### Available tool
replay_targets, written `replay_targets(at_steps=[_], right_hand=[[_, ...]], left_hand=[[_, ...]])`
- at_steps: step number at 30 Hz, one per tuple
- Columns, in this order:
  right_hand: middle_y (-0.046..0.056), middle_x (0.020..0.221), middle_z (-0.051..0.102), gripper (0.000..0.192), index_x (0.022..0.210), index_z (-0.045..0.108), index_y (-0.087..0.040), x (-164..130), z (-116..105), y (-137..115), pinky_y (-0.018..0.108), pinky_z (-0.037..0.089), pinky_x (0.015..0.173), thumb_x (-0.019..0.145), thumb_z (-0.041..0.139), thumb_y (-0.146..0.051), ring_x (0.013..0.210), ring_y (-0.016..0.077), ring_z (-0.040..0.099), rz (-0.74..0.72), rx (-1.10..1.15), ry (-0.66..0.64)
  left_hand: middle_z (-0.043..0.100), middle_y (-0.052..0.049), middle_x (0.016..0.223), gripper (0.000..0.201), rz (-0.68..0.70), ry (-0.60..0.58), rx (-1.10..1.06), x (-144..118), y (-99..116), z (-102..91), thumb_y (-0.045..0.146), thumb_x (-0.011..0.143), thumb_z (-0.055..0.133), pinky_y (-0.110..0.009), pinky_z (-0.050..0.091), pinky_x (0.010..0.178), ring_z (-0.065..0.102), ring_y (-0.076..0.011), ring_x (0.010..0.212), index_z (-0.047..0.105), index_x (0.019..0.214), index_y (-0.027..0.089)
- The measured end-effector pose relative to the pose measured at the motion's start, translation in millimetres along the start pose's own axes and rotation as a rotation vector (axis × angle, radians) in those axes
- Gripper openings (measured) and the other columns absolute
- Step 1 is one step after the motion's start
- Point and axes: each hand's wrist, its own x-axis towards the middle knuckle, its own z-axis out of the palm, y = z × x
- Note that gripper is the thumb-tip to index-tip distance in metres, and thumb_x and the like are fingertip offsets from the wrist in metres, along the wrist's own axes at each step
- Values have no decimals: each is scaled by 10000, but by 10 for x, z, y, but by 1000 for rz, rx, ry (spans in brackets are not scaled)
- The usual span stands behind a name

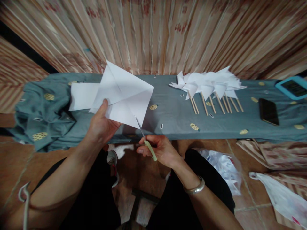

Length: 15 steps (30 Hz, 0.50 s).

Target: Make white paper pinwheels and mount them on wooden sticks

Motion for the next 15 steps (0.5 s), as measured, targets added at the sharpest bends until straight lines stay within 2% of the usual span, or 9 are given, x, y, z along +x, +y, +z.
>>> replay_targets(at_steps=[7,11,15], right_hand=[[-36,609,642,489,821,674,-168,0,5,-29,209,453,544,563,867,-535,541,74,573,-22,-77,9],[-34,624,628,511,843,676,-171,-1,-9,-34,213,429,541,587,836,-584,557,79,555,-70,-128,6],[-34,629,617,516,852,671,-167,-6,-18,-36,210,399,539,623,805,-610,560,75,534,-109,-174,6]], left_hand=[[619,-74,1368,344,-13,-10,7,-6,-23,-8,274,962,464,-404,586,922,613,-259,1217,596,1267,186],[656,-60,1321,390,-34,-35,59,-38,-67,-4,291,951,469,-379,572,942,597,-258,1242,568,1316,200],[629,-62,1360,417,-54,-62,61,-55,-100,-9,316,946,496,-368,561,956,583,-254,1261,545,1346,208]])
